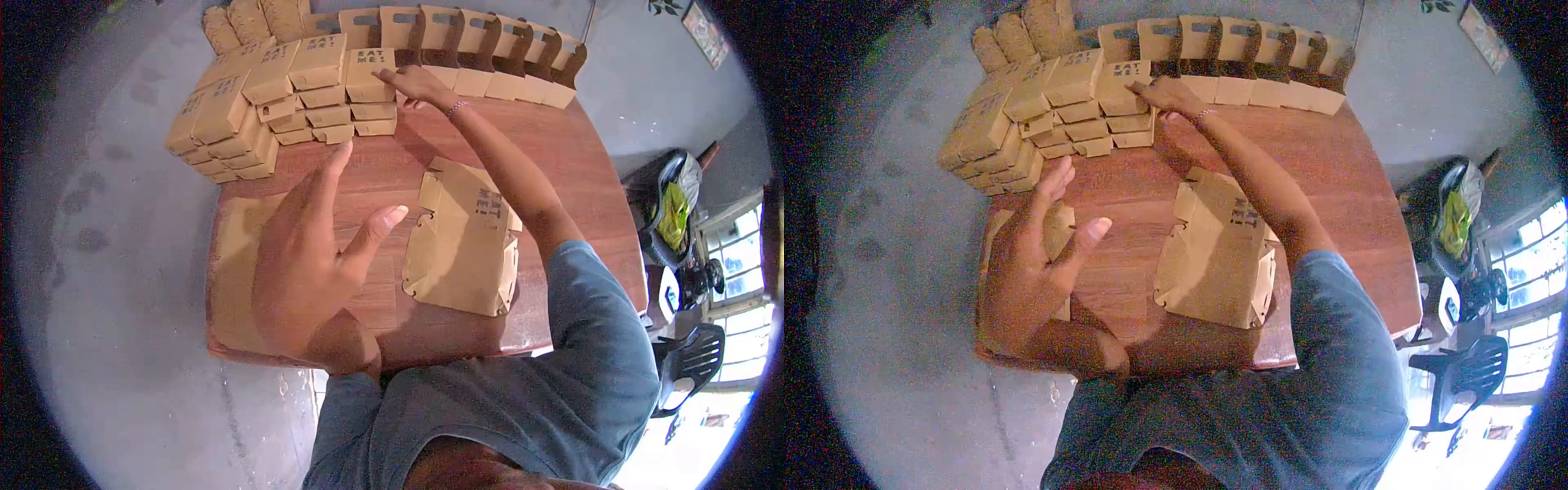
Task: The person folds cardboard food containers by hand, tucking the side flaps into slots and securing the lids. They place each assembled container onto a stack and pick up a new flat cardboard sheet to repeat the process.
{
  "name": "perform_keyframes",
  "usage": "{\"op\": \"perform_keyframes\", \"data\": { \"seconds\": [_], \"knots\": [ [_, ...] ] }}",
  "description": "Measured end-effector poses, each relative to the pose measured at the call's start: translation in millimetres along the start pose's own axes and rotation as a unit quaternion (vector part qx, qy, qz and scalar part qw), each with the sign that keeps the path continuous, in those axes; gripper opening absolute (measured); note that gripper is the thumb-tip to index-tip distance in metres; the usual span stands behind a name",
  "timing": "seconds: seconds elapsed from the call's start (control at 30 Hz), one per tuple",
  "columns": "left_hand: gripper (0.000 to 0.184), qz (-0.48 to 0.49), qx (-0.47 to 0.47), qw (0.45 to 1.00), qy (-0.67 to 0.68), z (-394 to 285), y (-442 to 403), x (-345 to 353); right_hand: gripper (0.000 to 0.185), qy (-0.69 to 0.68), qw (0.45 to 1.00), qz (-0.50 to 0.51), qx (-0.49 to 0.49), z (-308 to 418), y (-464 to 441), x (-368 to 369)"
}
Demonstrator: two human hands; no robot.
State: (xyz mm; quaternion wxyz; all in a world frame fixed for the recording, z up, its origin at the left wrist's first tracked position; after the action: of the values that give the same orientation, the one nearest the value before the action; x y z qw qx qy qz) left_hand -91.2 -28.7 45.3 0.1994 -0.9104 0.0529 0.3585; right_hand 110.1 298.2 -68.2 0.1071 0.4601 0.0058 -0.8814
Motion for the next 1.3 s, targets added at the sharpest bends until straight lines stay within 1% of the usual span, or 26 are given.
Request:
{"op": "perform_keyframes", "data": {
  "seconds": [0.07,0.1,0.13,0.17,0.2,0.27,0.3,0.37,0.43,0.47,0.53,0.57,0.6,0.63,0.67,0.7,0.73,0.77,0.8,0.87,0.9,0.93,1.0,1.07,1.23,1.3],
  "knots": [
    [0.062,0.001,-0.003,1.0,0.009,1.6,1.8,-0.6,0.091,0.0,1.0,0.015,-0.011,-2.6,7.8,-6.1],
    [0.062,0.01,0.0,1.0,0.012,5.6,3.0,-0.5,0.091,-0.005,1.0,-0.01,-0.012,-4.2,9.4,-9.9],
    [0.064,-0.011,0.074,0.997,-0.024,11.0,3.8,-0.7,0.092,-0.01,0.999,-0.036,-0.011,-8.5,13.3,-13.3],
    [0.065,-0.033,0.148,0.987,-0.059,13.9,4.0,0.6,0.085,-0.01,0.999,-0.039,0.007,-16.3,19.7,-18.9],
    [0.065,-0.027,0.153,0.986,-0.054,14.8,3.2,3.3,0.085,-0.01,0.999,-0.043,0.016,-26.6,30.4,-20.1],
    [0.066,-0.018,0.156,0.987,-0.033,15.4,1.0,7.5,0.074,0.027,0.988,-0.142,-0.058,-47.6,59.6,-24.7],
    [0.067,-0.014,0.155,0.988,-0.024,15.4,0.1,9.3,0.061,0.07,0.985,-0.138,-0.073,-55.7,81.6,-28.9],
    [0.068,-0.005,0.153,0.988,-0.009,13.7,-2.0,13.1,0.054,0.087,0.98,-0.111,-0.142,-87.2,116.6,-28.8],
    [0.069,0.003,0.154,0.988,0.004,10.3,-6.8,18.2,0.047,0.167,0.979,-0.083,-0.077,-109.6,155.6,-23.3],
    [0.07,0.007,0.154,0.988,0.01,8.7,-9.8,21.5,0.047,0.166,0.98,-0.085,-0.075,-121.2,171.8,-21.7],
    [0.07,0.015,0.15,0.989,-0.002,11.2,-17.7,36.4,0.044,0.098,0.993,-0.01,-0.066,-140.9,198.6,-12.5],
    [0.069,0.02,0.145,0.989,-0.013,10.5,-21.1,43.5,0.044,0.094,0.993,-0.008,-0.064,-146.7,208.5,-5.4],
    [0.069,0.025,0.142,0.989,-0.015,5.3,-22.6,49.4,0.041,0.082,0.994,-0.05,-0.053,-150.1,218.8,0.5],
    [0.072,0.068,0.104,0.991,-0.046,-1.3,-23.7,58.0,0.039,0.068,0.993,-0.092,-0.041,-154.5,225.8,5.2],
    [0.077,0.111,0.067,0.988,-0.078,-8.6,-25.3,67.1,0.039,0.063,0.993,-0.09,-0.04,-161.7,228.8,12.7],
    [0.077,0.115,0.066,0.988,-0.082,-14.8,-28.7,79.2,0.042,0.057,0.987,-0.141,-0.057,-168.2,231.0,20.2],
    [0.077,0.193,0.067,0.975,-0.084,-18.1,-31.6,97.0,0.045,0.051,0.977,-0.192,-0.074,-175.4,232.9,24.9],
    [0.078,0.271,0.068,0.956,-0.086,-19.6,-30.7,114.3,0.045,0.046,0.978,-0.191,-0.073,-174.3,235.5,24.7],
    [0.078,0.274,0.065,0.955,-0.089,-20.3,-27.5,128.8,0.045,0.036,0.976,-0.199,-0.084,-173.0,236.7,23.7],
    [0.086,0.354,0.261,0.887,-0.142,-16.5,-12.6,161.3,0.045,0.018,0.975,-0.204,-0.09,-178.3,240.5,27.7],
    [0.093,0.365,0.276,0.873,-0.168,-5.3,3.4,178.6,0.044,0.006,0.976,-0.196,-0.092,-184.8,237.2,27.3],
    [0.093,0.369,0.277,0.871,-0.172,1.9,13.7,190.8,0.042,-0.006,0.977,-0.191,-0.095,-189.7,233.8,25.5],
    [0.094,0.409,0.223,0.869,-0.165,7.6,30.6,204.5,0.041,-0.009,0.975,-0.197,-0.098,-189.0,235.8,23.8],
    [0.094,0.409,0.206,0.873,-0.168,6.0,40.7,211.5,0.04,-0.012,0.974,-0.201,-0.1,-186.7,239.2,24.8],
    [0.082,0.377,0.238,0.866,-0.227,16.4,46.4,225.4,0.039,0.033,0.955,-0.244,-0.164,-192.0,234.6,28.5],
    [0.078,0.356,0.25,0.867,-0.242,19.0,52.0,233.3,0.04,0.037,0.958,-0.239,-0.155,-191.8,238.5,28.0]
  ]
}}
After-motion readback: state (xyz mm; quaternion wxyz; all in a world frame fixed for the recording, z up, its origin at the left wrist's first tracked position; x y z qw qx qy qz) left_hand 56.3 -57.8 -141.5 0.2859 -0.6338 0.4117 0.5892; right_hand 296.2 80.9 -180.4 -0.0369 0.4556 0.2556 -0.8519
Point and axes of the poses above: each hand's wrist, its own y-axis away from the middle knuckle, its own x-axis out of the palm, z = x × y, the point moved 1 cm from there along -y, towards the middle knuckle, and after that the axes turned 6 degrees about y, right-handed, at the moved point
